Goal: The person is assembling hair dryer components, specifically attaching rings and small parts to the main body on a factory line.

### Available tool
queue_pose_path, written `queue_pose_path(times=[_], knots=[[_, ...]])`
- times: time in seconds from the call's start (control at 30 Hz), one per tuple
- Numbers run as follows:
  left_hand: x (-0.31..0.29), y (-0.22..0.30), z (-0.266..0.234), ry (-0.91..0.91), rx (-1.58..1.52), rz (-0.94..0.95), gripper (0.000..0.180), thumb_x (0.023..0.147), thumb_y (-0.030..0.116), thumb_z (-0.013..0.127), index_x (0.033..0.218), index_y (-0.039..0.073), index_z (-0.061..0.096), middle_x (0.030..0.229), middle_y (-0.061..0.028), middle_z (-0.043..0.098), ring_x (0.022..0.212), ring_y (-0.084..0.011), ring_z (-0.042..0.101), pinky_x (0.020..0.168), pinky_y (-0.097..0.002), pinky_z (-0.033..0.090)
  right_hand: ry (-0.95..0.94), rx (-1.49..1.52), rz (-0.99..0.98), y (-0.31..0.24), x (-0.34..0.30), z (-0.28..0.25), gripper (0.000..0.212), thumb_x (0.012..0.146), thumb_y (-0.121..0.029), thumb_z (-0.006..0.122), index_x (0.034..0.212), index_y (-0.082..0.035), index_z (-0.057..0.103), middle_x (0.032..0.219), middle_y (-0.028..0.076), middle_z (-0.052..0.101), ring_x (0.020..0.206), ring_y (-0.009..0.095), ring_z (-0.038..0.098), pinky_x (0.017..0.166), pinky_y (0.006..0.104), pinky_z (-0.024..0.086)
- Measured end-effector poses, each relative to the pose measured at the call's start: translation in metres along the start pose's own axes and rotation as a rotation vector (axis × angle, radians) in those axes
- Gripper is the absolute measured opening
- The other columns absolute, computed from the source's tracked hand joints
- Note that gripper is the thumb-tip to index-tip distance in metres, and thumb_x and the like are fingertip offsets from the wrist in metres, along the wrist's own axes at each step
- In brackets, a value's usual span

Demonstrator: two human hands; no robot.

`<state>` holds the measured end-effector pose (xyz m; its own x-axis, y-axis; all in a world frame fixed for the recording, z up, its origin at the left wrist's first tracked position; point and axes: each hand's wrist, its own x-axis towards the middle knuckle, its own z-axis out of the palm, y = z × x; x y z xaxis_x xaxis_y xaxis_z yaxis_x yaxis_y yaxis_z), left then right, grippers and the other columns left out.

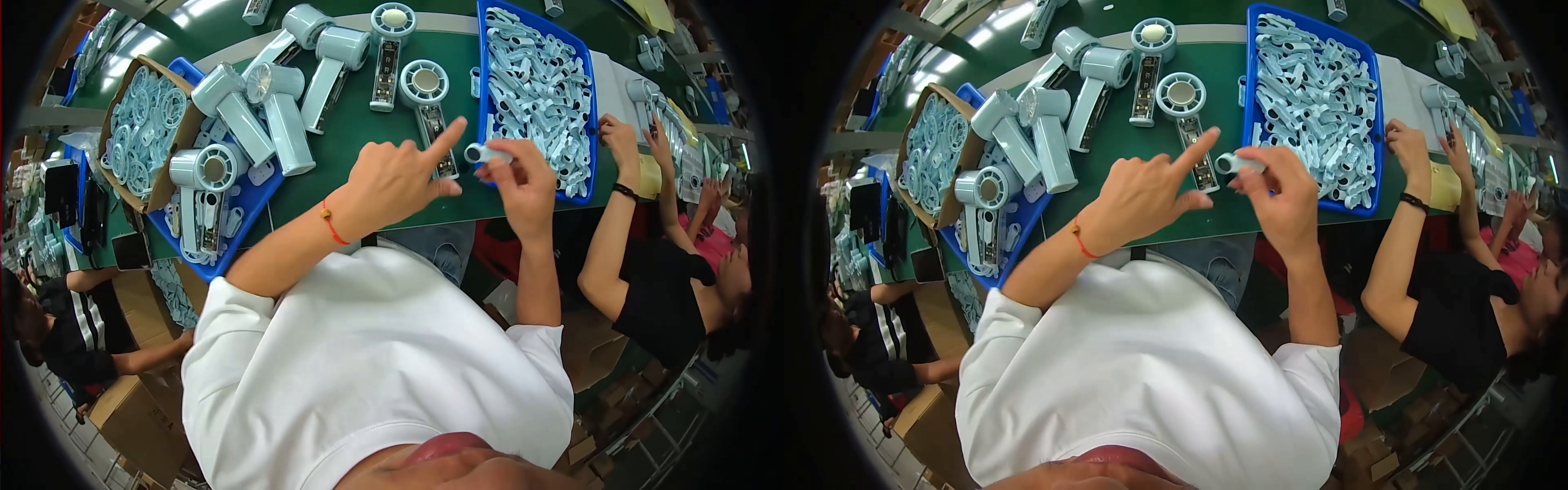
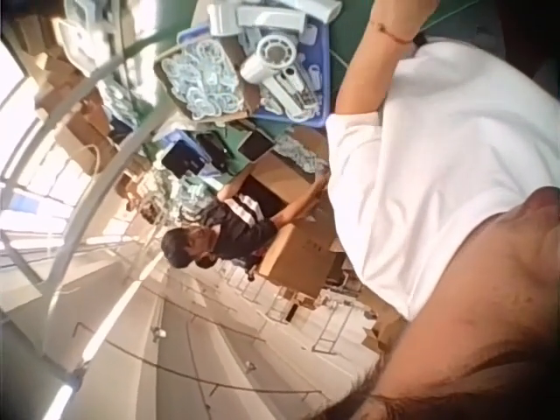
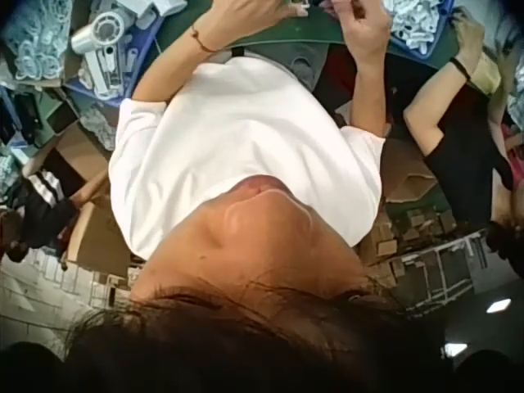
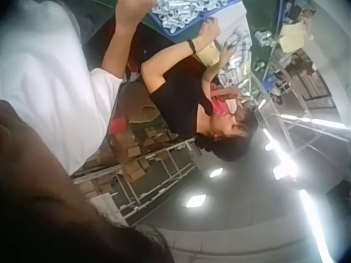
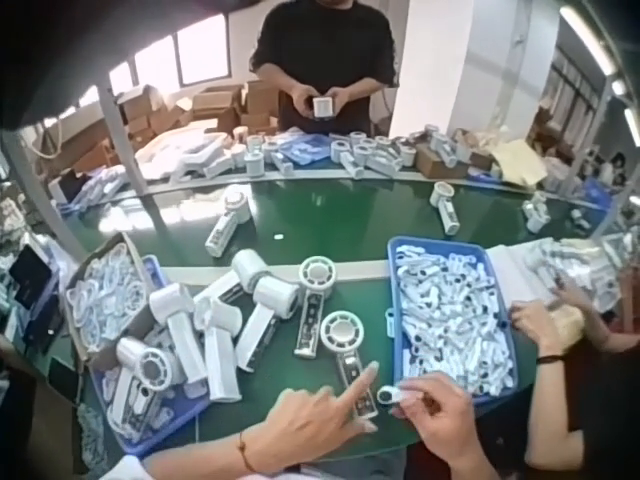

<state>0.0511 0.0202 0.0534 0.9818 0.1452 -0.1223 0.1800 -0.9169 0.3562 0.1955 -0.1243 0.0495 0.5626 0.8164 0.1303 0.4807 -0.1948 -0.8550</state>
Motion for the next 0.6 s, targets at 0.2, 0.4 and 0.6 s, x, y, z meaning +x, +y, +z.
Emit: queue_pose_path(times=[0.2, 0.4, 0.6], knots=[[0.034, 0.001, 0.061, 0.766, -0.287, -0.314, 0.068, 0.070, 0.058, 0.065, 0.099, -0.001, 0.046, 0.064, -0.0110, 0.053, 0.045, -0.0287, 0.055, 0.036, -0.0335, 0.040, -0.093, 0.015, 0.042, 0.027, -0.052, 0.030, 0.020, 0.078, 0.000, 0.064, 0.098, 0.001, 0.059, 0.087, 0.010, 0.062, 0.075, 0.017, 0.065, 0.062, 0.0232, 0.050], [0.048, 0.011, 0.064, 0.782, -0.158, -0.437, 0.072, 0.064, 0.034, 0.076, 0.114, 0.001, 0.036, 0.078, -0.0107, 0.058, 0.076, -0.0294, 0.057, 0.062, -0.0420, 0.040, -0.012, -0.560, -0.297, 0.027, -0.058, 0.039, 0.023, 0.067, -0.001, 0.066, 0.088, -0.002, 0.057, 0.087, 0.010, 0.057, 0.078, 0.029, 0.056, 0.066, 0.0361, 0.046], [0.021, 0.003, 0.069, 0.673, -0.830, -0.324, 0.071, 0.067, 0.004, 0.065, 0.129, -0.003, 0.031, 0.097, -0.0160, 0.048, 0.089, -0.0294, 0.049, 0.080, -0.0372, 0.042, -0.113, -0.662, -0.290, 0.021, -0.058, 0.040, 0.041, 0.072, 0.001, 0.060, 0.112, -0.007, 0.059, 0.083, 0.009, 0.053, 0.076, 0.025, 0.055, 0.064, 0.0351, 0.046]])
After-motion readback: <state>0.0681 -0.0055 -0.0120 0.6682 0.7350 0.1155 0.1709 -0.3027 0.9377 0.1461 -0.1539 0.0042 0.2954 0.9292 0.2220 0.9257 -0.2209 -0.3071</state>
